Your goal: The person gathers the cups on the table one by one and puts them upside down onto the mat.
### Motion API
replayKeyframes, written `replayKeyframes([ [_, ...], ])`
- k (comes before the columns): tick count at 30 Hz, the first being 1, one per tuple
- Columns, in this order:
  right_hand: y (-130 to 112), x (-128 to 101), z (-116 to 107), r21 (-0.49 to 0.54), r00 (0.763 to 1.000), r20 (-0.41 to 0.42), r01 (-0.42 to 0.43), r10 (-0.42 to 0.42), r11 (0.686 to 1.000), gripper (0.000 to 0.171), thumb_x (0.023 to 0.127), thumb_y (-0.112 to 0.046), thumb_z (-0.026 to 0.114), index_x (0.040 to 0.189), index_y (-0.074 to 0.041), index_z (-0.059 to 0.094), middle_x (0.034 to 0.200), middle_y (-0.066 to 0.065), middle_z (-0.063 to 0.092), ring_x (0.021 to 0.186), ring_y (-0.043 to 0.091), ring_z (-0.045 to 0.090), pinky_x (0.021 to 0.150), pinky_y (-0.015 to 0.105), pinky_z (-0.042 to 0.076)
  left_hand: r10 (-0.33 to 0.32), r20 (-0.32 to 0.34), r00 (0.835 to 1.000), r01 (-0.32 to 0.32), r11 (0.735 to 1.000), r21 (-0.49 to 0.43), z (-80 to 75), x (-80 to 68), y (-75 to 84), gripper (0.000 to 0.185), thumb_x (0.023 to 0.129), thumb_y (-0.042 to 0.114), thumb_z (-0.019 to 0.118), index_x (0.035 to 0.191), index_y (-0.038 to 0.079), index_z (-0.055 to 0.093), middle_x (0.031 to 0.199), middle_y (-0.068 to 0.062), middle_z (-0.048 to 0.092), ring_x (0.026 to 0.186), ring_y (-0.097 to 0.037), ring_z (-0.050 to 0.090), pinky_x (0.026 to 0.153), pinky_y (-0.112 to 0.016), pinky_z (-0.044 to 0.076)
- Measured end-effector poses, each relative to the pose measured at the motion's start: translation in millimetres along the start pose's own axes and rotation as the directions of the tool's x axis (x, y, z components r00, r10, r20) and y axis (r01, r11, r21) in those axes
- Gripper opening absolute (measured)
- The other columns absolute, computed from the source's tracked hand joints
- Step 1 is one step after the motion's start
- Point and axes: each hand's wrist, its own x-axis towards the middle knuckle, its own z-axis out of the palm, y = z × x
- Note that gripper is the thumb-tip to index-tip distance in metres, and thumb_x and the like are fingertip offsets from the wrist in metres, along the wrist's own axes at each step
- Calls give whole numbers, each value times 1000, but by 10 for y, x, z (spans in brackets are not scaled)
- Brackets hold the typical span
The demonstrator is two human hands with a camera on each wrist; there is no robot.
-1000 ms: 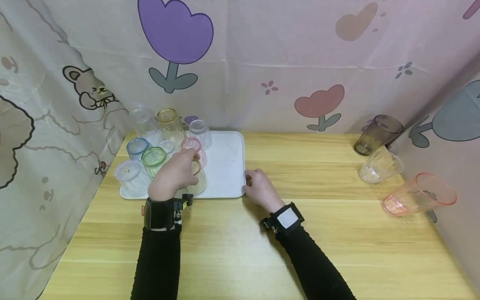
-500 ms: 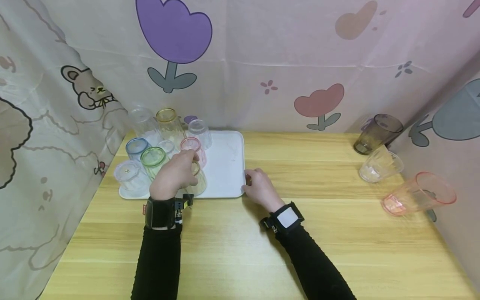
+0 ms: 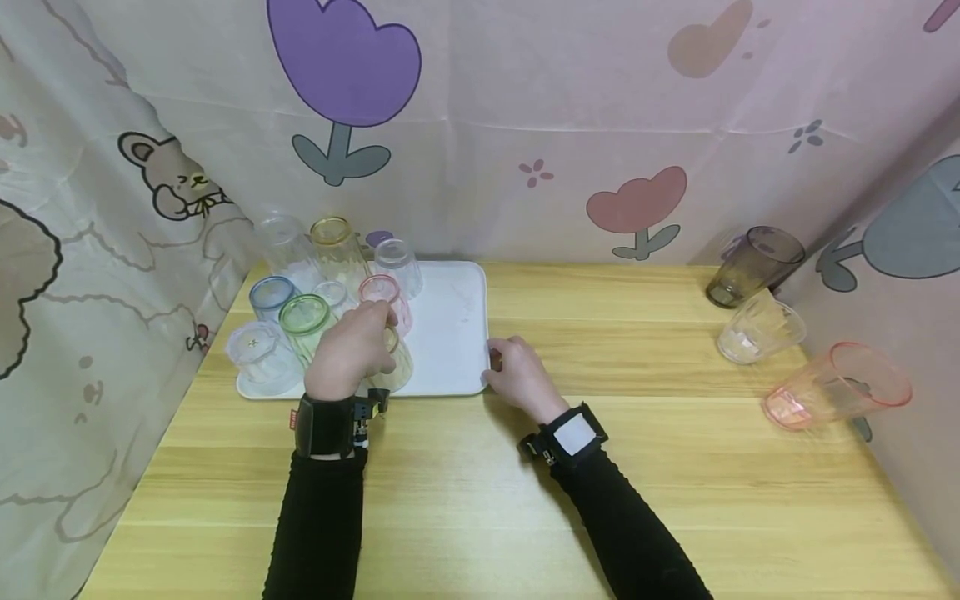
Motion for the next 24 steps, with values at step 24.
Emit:
replayKeyframes([
  [24, 43, 5, -328, 286, 958, -270, 173, -94, 942, 50, 93, -4, 74, 139, 5, 58, 138, 23, 58, 116, 37, 64, 92, 43, 61, 191, -401, 896, -257, 959, -118, 49, 34, 188, 54, 95, 22, 74, 142, 2, 55, 132, -17, 61, 119, -36, 59, 95, -52, 52],
])
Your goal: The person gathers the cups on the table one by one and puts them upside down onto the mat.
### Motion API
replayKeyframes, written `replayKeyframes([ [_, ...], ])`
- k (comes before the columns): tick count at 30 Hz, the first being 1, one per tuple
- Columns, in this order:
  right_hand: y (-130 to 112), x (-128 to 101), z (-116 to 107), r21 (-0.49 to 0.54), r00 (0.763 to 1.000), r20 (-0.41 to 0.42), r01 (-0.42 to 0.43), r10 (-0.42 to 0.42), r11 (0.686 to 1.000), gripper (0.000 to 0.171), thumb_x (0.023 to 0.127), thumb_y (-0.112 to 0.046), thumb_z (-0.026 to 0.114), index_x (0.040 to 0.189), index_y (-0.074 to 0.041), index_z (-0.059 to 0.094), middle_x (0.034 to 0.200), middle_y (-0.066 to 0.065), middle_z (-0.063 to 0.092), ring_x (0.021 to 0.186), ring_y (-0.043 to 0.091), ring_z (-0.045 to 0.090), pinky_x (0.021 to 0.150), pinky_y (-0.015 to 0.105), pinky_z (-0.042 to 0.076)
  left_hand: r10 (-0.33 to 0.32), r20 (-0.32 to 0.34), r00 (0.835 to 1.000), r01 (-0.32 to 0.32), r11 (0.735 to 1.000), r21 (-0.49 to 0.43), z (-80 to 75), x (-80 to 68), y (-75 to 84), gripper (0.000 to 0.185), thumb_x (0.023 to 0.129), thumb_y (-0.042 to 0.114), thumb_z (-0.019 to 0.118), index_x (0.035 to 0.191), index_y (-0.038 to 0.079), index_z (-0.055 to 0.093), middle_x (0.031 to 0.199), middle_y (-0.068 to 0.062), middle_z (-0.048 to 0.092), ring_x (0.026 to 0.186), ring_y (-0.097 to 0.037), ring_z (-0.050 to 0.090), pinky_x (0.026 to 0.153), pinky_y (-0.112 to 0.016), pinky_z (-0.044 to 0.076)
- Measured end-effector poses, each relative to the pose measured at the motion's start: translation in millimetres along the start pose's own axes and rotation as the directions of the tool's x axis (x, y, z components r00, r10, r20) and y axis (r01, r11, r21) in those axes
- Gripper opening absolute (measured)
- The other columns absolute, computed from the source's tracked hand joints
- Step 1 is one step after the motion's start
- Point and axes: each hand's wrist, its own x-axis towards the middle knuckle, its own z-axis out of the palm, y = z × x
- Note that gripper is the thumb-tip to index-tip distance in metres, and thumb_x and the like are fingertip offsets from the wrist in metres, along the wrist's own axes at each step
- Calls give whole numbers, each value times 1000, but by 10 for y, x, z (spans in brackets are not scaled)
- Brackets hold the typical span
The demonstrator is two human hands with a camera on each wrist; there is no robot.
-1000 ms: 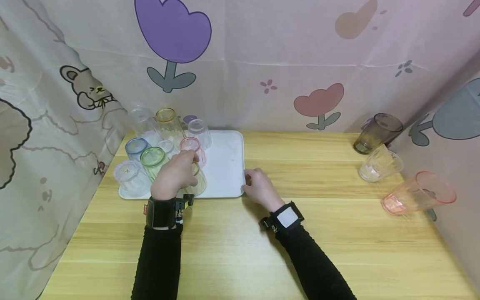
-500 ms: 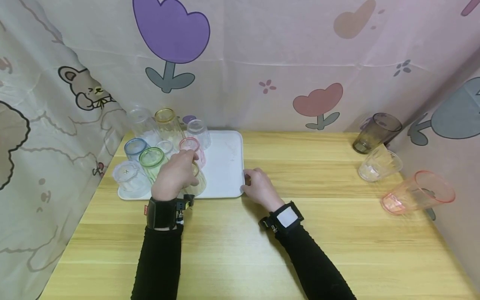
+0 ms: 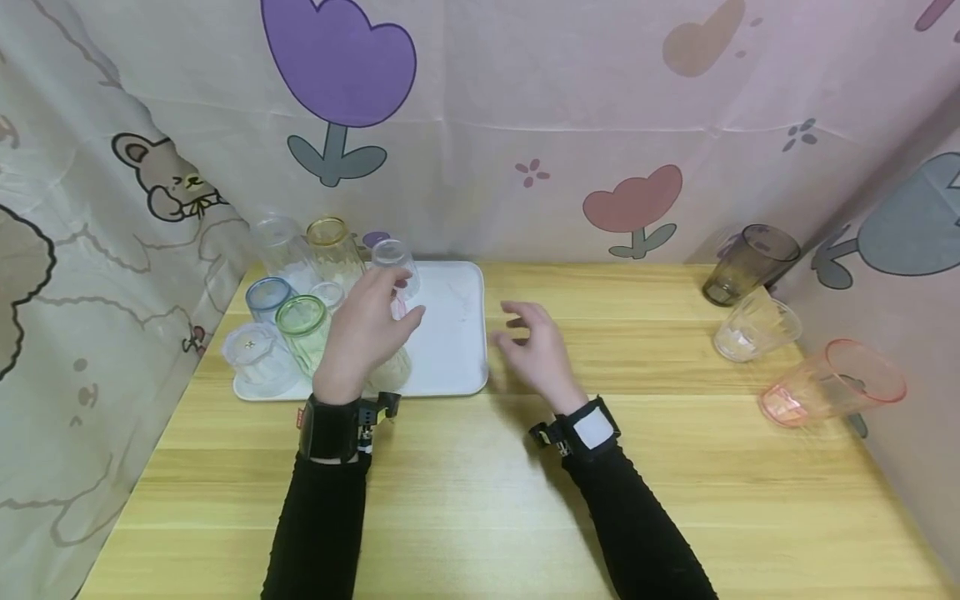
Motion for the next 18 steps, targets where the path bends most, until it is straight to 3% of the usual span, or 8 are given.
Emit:
replayKeyframes([
  [5, 7, 43, -201, 77, 984, -169, 76, -62, 994, 45, 91, 0, 74, 135, 3, 63, 135, 20, 60, 117, 37, 64, 92, 49, 60, 100, -165, 981, -113, 991, -72, 193, 51, 102, 45, 94, 17, 73, 134, 1, 61, 116, -14, 65, 102, -31, 64, 85, -46, 52],
  [8, 47, 67, -344, 78, 959, -275, 88, -63, 993, 43, 90, 2, 73, 132, 3, 65, 134, 19, 62, 118, 35, 64, 92, 48, 60, 128, -193, 973, -146, 986, -79, 326, 78, 162, 43, 93, 17, 73, 132, 3, 63, 111, -11, 65, 95, -28, 65, 76, -41, 54],
  [11, 114, 90, -504, 74, 927, -374, 73, -40, 995, 41, 91, 2, 73, 131, 4, 66, 135, 18, 61, 119, 33, 64, 94, 46, 59, 132, -161, 978, -143, 988, -61, 461, 93, 213, 43, 94, 19, 72, 134, 5, 62, 110, -8, 65, 93, -26, 66, 69, -38, 54],
  [18, 333, 88, -902, 108, 844, -531, -16, 71, 994, 41, 92, -1, 73, 132, -1, 67, 135, 10, 60, 123, 26, 61, 101, 37, 56, 94, 3, 996, -94, 995, 26, 764, 111, 257, 47, 95, 24, 71, 138, 8, 60, 111, -3, 64, 85, -19, 63, 64, -36, 53],
])
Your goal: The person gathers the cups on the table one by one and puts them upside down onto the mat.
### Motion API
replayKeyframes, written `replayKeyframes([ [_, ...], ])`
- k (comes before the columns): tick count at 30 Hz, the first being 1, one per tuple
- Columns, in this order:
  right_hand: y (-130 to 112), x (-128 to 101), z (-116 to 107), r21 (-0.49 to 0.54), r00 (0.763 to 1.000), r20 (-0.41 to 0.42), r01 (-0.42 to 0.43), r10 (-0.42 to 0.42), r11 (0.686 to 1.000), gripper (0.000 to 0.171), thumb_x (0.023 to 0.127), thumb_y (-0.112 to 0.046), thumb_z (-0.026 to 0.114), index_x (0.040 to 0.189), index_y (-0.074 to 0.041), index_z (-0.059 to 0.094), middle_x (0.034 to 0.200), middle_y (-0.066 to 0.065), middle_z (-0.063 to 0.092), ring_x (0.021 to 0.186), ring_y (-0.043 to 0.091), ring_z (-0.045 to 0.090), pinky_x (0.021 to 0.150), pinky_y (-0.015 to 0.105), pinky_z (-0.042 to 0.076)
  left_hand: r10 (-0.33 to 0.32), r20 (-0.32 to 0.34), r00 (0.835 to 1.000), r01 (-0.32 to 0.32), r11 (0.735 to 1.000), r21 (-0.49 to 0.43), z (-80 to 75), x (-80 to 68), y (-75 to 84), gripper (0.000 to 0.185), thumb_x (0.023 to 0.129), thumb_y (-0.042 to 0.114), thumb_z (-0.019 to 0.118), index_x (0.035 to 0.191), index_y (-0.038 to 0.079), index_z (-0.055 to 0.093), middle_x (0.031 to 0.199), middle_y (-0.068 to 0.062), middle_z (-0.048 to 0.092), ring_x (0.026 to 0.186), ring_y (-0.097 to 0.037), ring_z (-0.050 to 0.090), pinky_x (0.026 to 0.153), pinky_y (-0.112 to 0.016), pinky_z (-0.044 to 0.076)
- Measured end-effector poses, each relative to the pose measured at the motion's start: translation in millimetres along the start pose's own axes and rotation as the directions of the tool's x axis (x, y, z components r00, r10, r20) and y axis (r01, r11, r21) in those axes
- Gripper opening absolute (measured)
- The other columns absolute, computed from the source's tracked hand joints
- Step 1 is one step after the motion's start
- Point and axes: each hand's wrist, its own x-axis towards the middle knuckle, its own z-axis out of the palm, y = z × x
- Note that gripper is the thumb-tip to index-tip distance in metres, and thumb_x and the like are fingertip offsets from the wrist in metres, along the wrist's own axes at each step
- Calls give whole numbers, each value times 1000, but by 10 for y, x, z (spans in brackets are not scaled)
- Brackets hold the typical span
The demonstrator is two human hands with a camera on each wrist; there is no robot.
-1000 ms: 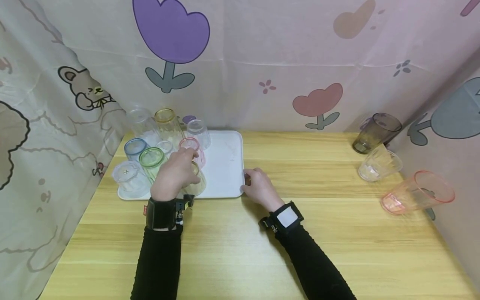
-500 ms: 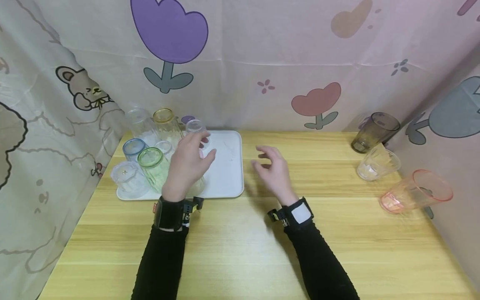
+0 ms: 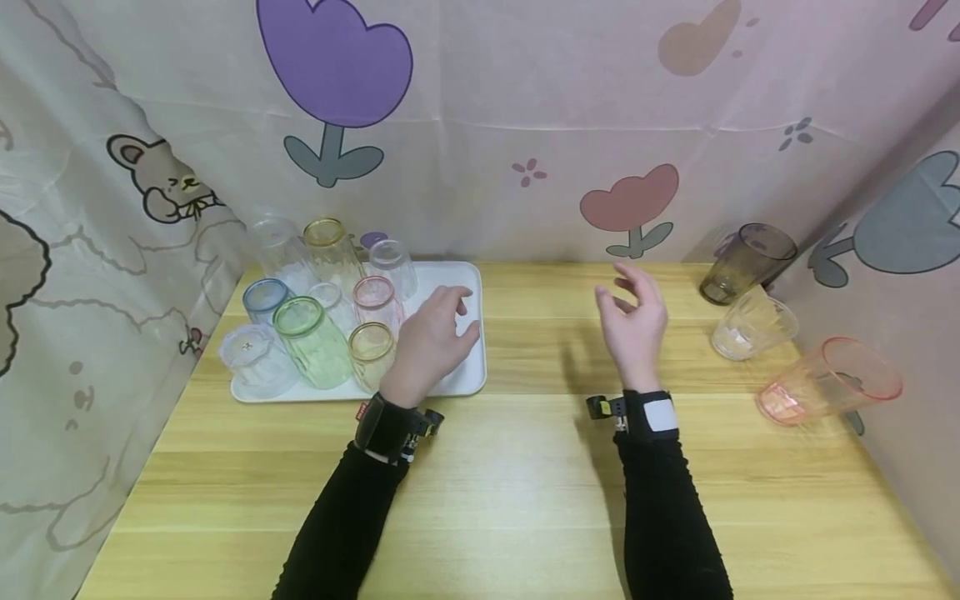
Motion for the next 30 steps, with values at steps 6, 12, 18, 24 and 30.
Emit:
replayKeyframes([
  [6, 152, 145, -276, -78, 989, -137, -65, 54, 995, 44, 92, -4, 72, 136, -3, 65, 138, 10, 56, 126, 24, 56, 105, 33, 52, -13, 98, 995, 7, 998, 58, 184, -6, 4, 44, 95, 25, 70, 135, 8, 63, 107, -2, 66, 86, -21, 63, 66, -39, 54],
  [12, 314, 230, -526, -204, 959, -279, -113, 53, 972, 56, 92, -12, 72, 146, -8, 56, 155, 4, 43, 141, 13, 39, 117, 28, 32, -55, 224, 973, 29, 993, 118, 319, -15, 43, 43, 96, 29, 69, 134, 9, 64, 108, -2, 68, 95, -21, 67, 74, -42, 57],
  [18, 485, 249, -735, -239, 903, -403, -263, 151, 935, 80, 93, -25, 74, 162, -19, 32, 171, -3, 13, 155, 9, 8, 123, 24, 8, -80, 326, 942, 26, 986, 165, 419, -50, 75, 46, 94, 30, 74, 133, 8, 64, 114, -5, 69, 102, -25, 69, 79, -45, 58],
  [24, 616, 265, -837, -247, 864, -455, -355, 216, 902, 100, 92, -32, 75, 167, -20, 10, 173, 3, -5, 157, 15, -8, 122, 22, 5, -92, 354, 931, 23, 981, 195, 439, -64, 77, 43, 89, 24, 77, 127, 7, 67, 115, -8, 70, 102, -29, 69, 78, -47, 58],
  [30, 742, 276, -926, -220, 848, -480, -364, 225, 905, 109, 91, -29, 76, 168, -16, -1, 173, 7, -12, 157, 13, -10, 120, 21, 9, -102, 389, 915, 29, 981, 190, 469, -62, 76, 42, 87, 21, 78, 126, 7, 67, 114, -9, 71, 102, -29, 69, 81, -48, 57],
])
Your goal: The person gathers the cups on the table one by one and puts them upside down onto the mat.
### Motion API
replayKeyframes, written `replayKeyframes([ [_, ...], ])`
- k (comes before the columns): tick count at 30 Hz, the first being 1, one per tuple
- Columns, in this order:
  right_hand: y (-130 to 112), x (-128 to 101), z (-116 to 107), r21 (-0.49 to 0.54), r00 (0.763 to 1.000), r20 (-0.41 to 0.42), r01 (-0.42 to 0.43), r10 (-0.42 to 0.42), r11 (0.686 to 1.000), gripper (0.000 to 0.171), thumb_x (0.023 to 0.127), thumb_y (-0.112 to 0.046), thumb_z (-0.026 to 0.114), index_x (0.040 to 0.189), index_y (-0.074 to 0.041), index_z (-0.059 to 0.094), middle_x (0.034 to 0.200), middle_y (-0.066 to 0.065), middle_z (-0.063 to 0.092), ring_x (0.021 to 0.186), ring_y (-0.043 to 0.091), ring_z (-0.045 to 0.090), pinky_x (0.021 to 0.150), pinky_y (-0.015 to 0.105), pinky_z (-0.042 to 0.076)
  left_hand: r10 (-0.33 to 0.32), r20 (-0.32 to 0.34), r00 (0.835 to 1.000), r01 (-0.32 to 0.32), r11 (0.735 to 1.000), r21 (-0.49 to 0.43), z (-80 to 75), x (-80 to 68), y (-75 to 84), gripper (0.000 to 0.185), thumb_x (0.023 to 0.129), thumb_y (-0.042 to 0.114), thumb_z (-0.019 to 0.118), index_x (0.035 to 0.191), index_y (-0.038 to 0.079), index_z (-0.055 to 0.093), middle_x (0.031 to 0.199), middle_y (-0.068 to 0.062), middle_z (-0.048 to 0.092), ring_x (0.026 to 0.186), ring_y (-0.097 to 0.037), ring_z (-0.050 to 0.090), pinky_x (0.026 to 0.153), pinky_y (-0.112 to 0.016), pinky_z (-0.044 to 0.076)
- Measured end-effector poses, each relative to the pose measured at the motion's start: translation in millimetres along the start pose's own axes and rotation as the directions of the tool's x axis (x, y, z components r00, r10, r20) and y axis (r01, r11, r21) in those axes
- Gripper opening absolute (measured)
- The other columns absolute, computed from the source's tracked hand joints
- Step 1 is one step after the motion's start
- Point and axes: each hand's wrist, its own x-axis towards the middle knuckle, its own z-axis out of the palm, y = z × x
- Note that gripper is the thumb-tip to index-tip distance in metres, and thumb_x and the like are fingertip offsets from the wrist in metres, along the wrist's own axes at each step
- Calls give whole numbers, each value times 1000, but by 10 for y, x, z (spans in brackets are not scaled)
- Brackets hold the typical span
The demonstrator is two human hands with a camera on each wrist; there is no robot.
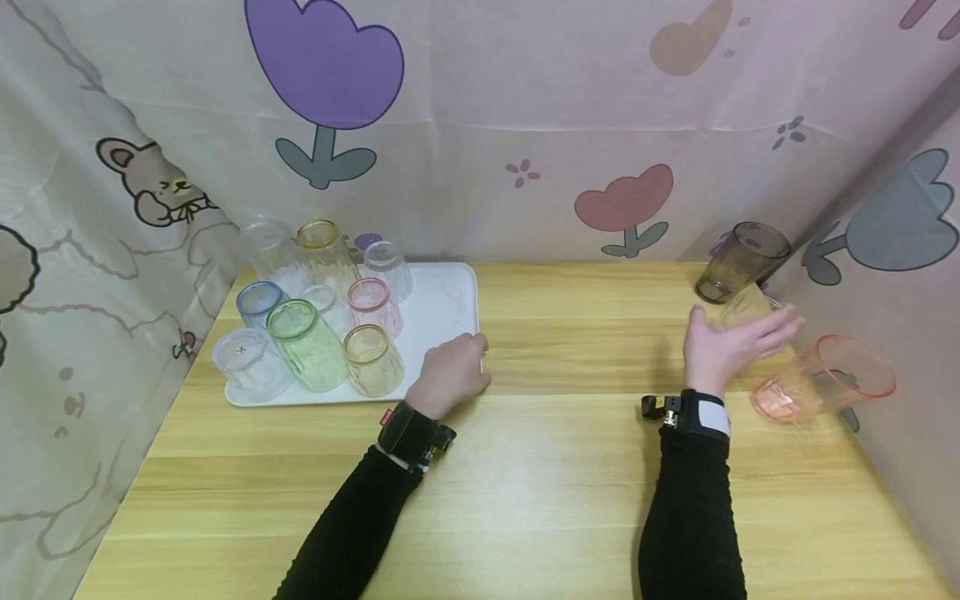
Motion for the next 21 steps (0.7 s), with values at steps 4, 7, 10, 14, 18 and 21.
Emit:
replayKeyframes([
  [4, 84, 81, -7, 23, 999, 9, -53, 53, 998, 114, 90, -30, 77, 167, -15, -7, 172, 8, -17, 156, 11, -12, 120, 19, 12, -5, 3, 1000, 5, 1000, -6, -2, 2, 0, 42, 87, 20, 79, 125, 7, 68, 114, -9, 71, 103, -28, 69, 82, -48, 57],
  [7, 131, 140, -17, 29, 996, 18, -86, 86, 996, 119, 89, -31, 78, 166, -12, -11, 172, 8, -17, 157, 12, -12, 120, 18, 10, -12, 12, 1000, 13, 1000, -17, -8, 0, 2, 42, 88, 20, 78, 126, 7, 67, 115, -9, 70, 103, -29, 68, 82, -48, 57],
  [10, 171, 190, -29, 31, 993, 24, -117, 117, 993, 122, 89, -33, 78, 165, -11, -14, 173, 6, -16, 157, 12, -12, 120, 18, 5, -20, 21, 1000, 20, 999, -27, -3, 1, 3, 42, 88, 20, 78, 127, 7, 67, 116, -9, 69, 103, -29, 68, 83, -48, 57],
  [14, 226, 245, -34, 82, 980, 44, -195, 192, 977, 126, 88, -32, 80, 164, -14, -19, 173, 1, -17, 155, 8, -14, 120, 18, 1, -16, 21, 1000, 17, 999, -30, 11, 4, 1, 42, 88, 19, 78, 127, 7, 67, 117, -10, 69, 104, -30, 68, 83, -48, 57],
  [18, 273, 283, -35, 140, 963, 68, -270, 263, 953, 128, 88, -27, 81, 163, -17, -21, 173, -2, -15, 154, 3, -8, 119, 14, 1, -11, 23, 1000, 12, 999, -42, 16, 4, 0, 42, 88, 19, 78, 127, 5, 66, 117, -12, 69, 104, -31, 67, 84, -47, 57],
  [21, 297, 303, -38, 160, 947, 94, -319, 307, 934, 127, 89, -24, 80, 163, -18, -23, 173, -5, -13, 153, 0, -4, 117, 11, 1, -15, 26, 1000, 17, 999, -49, 12, 4, 2, 43, 89, 19, 78, 127, 5, 66, 116, -12, 68, 104, -30, 67, 84, -46, 57],
])
